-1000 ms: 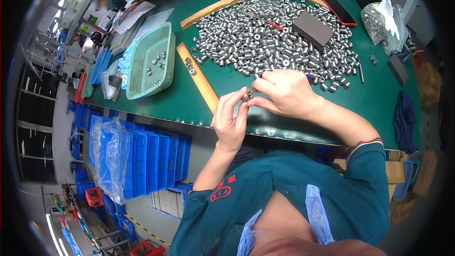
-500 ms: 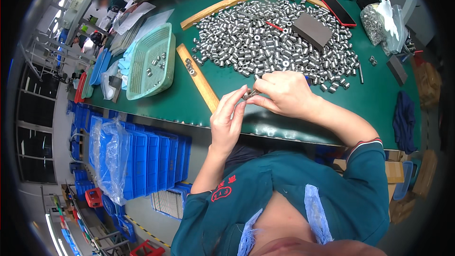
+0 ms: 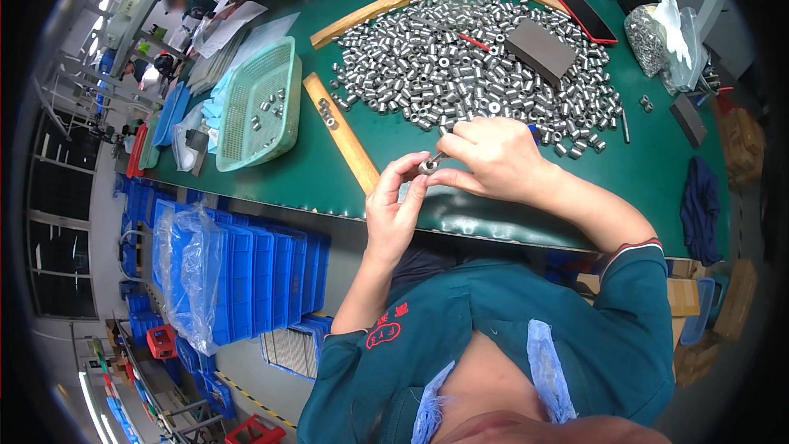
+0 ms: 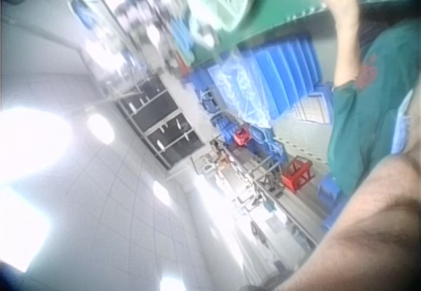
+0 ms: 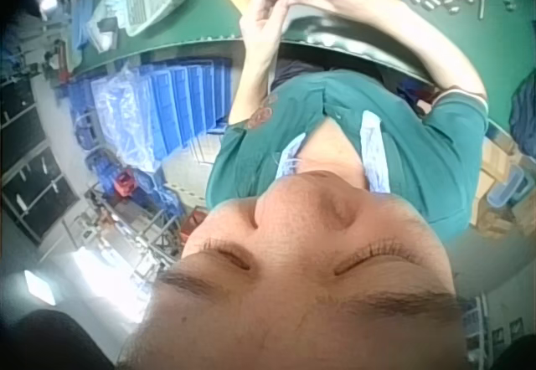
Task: The person deburrs metal cylindrical parts by scraping them with a small handheld blade, rubbing a sanding block, and placing completed parts onto a wooden fixture.
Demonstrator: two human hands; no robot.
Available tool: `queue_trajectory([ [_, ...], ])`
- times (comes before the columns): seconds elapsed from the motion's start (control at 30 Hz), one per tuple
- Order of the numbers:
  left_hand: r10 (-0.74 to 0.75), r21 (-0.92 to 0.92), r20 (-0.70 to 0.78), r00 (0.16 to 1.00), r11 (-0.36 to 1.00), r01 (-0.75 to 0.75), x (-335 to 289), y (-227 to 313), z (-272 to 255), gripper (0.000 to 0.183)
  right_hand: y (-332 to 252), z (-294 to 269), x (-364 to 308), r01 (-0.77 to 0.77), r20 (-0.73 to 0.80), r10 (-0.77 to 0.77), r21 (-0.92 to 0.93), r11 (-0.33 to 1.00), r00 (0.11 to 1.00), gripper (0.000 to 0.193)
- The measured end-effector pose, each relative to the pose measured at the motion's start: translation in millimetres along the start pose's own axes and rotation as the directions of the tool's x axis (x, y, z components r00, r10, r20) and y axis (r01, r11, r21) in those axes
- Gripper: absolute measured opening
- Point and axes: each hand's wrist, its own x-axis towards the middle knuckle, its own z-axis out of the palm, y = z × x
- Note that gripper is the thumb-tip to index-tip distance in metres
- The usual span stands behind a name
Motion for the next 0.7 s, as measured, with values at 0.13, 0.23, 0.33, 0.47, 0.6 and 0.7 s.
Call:
queue_trajectory([
  [0.13,0.113,0.213,-0.006,0.994,0.971,-0.109,0,1,0,0.024,1,0,1,0.018,-0.003,-0.018,-0.027,0.999,1.0,0.036],
  [0.23,0.224,0.306,-0.041,0.974,0.93,-0.202,-1,2,5,0.025,0,-1,1,0.025,-0.01,-0.026,-0.035,0.999,1.0,0.035],
  [0.33,0.32,0.382,-0.075,0.944,0.884,-0.269,-1,3,9,0.025,0,0,0,0.009,0.005,-0.009,-0.013,1.0,1.0,0.034],
  [0.47,0.433,0.462,-0.064,0.899,0.812,-0.358,1,0,9,0.026,-1,3,-1,-0.056,0.053,0.048,0.152,0.987,0.997,0.035],
  [0.6,0.415,0.47,-0.077,0.907,0.817,-0.334,-1,0,10,0.026,-5,3,-1,-0.137,0.146,0.113,0.164,0.977,0.983,0.036],
  [0.7,0.302,0.358,-0.055,0.952,0.896,-0.263,0,1,8,0.027,-3,3,-1,-0.088,0.056,0.081,0.127,0.988,0.995,0.035],
])
